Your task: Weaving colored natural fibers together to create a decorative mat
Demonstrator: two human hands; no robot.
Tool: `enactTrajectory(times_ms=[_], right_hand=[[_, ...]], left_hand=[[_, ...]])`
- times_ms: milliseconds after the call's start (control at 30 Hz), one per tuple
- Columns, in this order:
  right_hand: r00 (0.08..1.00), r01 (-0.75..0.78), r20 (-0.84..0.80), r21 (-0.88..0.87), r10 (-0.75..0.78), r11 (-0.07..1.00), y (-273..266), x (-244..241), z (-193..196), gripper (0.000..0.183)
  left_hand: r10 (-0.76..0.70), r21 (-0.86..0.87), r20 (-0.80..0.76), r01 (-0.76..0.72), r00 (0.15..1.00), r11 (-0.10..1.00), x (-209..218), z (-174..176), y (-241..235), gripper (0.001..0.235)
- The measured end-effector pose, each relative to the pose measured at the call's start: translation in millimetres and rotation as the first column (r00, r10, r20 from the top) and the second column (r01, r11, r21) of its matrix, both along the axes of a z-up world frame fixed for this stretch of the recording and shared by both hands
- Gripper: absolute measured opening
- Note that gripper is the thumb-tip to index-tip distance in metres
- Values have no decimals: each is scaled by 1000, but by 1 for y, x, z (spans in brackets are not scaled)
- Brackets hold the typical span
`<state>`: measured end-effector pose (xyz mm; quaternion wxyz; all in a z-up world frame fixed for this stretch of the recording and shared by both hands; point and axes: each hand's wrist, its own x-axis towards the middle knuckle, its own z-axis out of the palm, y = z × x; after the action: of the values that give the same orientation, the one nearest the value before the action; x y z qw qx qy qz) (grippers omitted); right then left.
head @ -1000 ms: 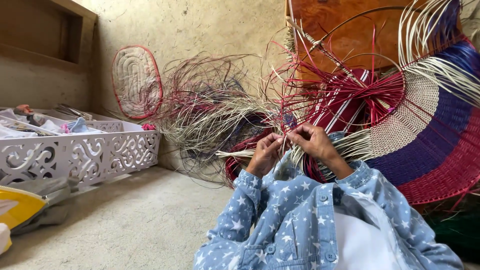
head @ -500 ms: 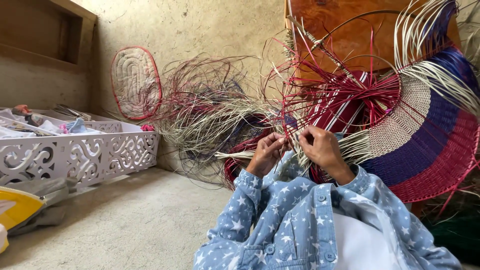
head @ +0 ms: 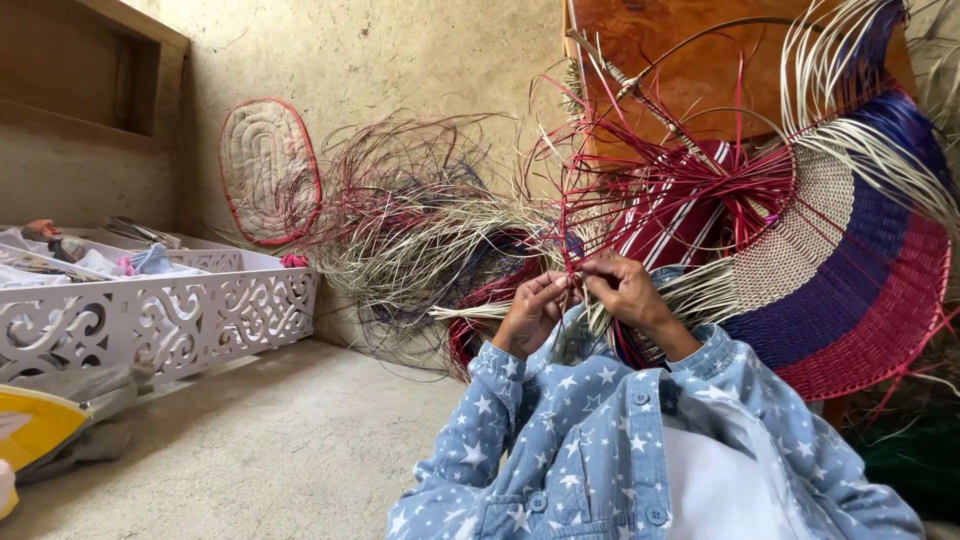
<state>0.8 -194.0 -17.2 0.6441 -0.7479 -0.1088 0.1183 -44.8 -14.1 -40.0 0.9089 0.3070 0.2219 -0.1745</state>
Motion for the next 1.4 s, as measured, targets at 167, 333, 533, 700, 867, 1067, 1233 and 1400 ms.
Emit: enactTrajectory(times_ms=[167,333,533,700,867,1067,1233,1400], right_hand=[[999,-25,-32,42,27,999,-1,3,-23,12],[992,-73,-93,123,85,990,-4,2,-29,14],[992,-51,-108,181,71,982,-2,2,-30,21],[989,4,-146,198,26,980,0,1,-38,22],[987,7,-161,207,27,978,2,2,-30,23],[989,3,-148,217,30,976,2,2,-37,26],[990,-7,-136,210,37,978,3,3,-42,26],[996,-19,-81,136,30,991,3,4,-30,18]], left_hand=[[-17,-27,-15,17,1000,999,-3,-12,0,15],[-16,-45,-8,16,1000,999,-4,-11,-2,11],[-19,47,32,18,999,999,1,6,-2,14],[-175,701,261,-61,949,711,-1,-3,11,16],[-229,894,291,-179,929,410,-6,10,6,12],[-151,887,277,-193,949,419,-10,25,10,13],[-119,824,298,-192,947,533,2,51,3,12],[-103,593,228,-54,968,803,12,13,-6,12]])
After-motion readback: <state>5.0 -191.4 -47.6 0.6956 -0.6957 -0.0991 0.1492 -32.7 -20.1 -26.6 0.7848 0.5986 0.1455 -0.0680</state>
